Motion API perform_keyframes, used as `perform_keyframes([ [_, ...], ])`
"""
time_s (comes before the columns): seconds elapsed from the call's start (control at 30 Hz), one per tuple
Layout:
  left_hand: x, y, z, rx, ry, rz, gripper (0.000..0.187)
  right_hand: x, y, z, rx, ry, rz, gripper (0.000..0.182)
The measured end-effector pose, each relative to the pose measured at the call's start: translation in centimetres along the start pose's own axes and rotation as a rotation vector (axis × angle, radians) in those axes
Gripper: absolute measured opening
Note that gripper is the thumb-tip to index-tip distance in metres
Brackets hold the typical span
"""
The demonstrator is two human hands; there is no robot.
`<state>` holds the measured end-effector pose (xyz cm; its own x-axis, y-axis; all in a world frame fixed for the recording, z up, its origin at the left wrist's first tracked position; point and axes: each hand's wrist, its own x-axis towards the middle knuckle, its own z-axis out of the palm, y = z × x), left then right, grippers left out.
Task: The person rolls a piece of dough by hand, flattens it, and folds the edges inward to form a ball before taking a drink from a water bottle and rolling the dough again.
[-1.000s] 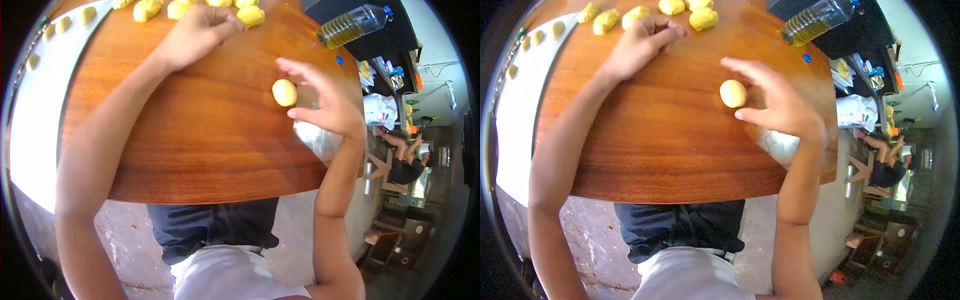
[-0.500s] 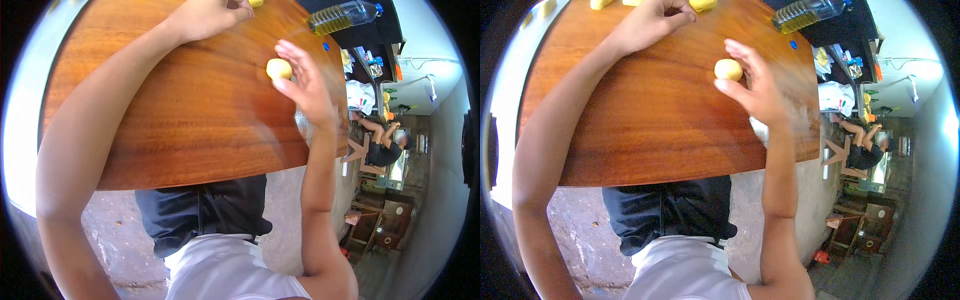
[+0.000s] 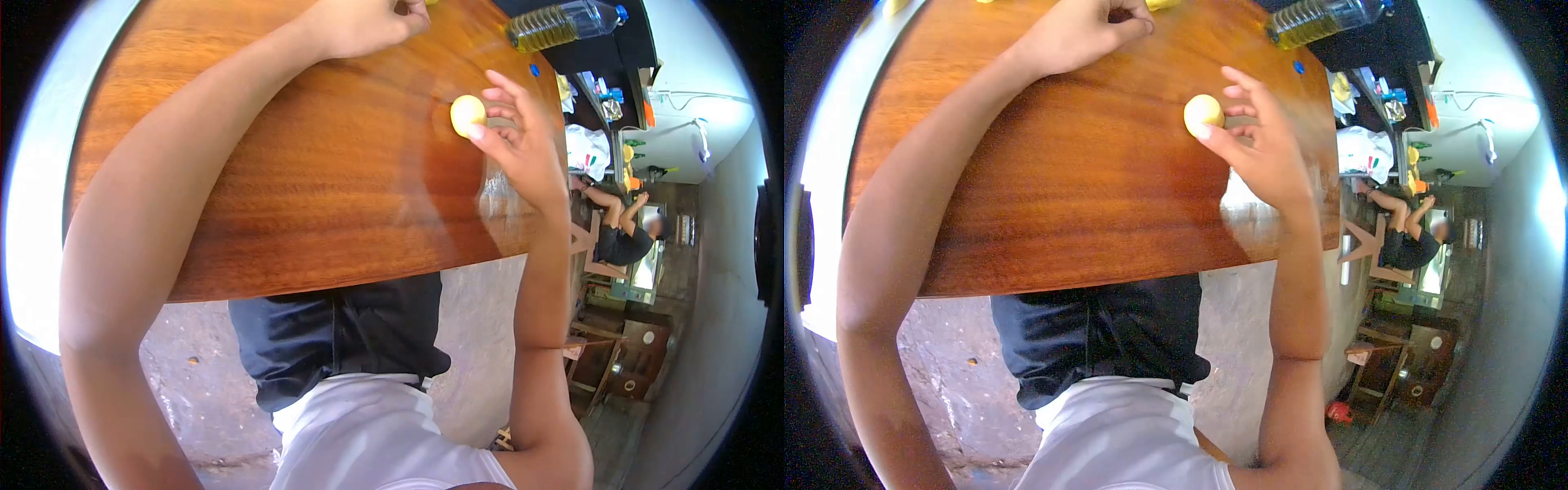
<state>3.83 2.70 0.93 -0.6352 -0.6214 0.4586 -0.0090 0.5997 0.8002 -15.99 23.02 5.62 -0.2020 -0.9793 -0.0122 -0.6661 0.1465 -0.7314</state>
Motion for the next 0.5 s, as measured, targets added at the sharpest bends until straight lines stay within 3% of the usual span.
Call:
perform_keyframes([
  [0.1,0.0,-0.2,0.4,-0.08,0.043,0.046,0.017,0.7,0.7,1.1,-0.132,-0.037,-0.06,0.072],
  [0.17,0.0,0.0,0.0,-0.044,0.02,0.044,0.017,1.3,1.0,1.1,-0.195,-0.037,-0.273,0.057],
  [0.27,-0.2,0.3,-0.2,0.014,0.001,0.017,0.016,1.0,-0.6,1.4,-0.207,-0.023,-0.405,0.047],
  [0.4,0.0,0.0,-0.2,0.022,-0.033,0.047,0.015,3.5,0.6,3.8,-0.115,0.047,-0.428,0.036],
  [0.5,-0.1,-0.1,0.0,-0.006,-0.019,0.052,0.015,4.2,1.2,5.2,-0.315,0.195,-0.383,0.022],
])
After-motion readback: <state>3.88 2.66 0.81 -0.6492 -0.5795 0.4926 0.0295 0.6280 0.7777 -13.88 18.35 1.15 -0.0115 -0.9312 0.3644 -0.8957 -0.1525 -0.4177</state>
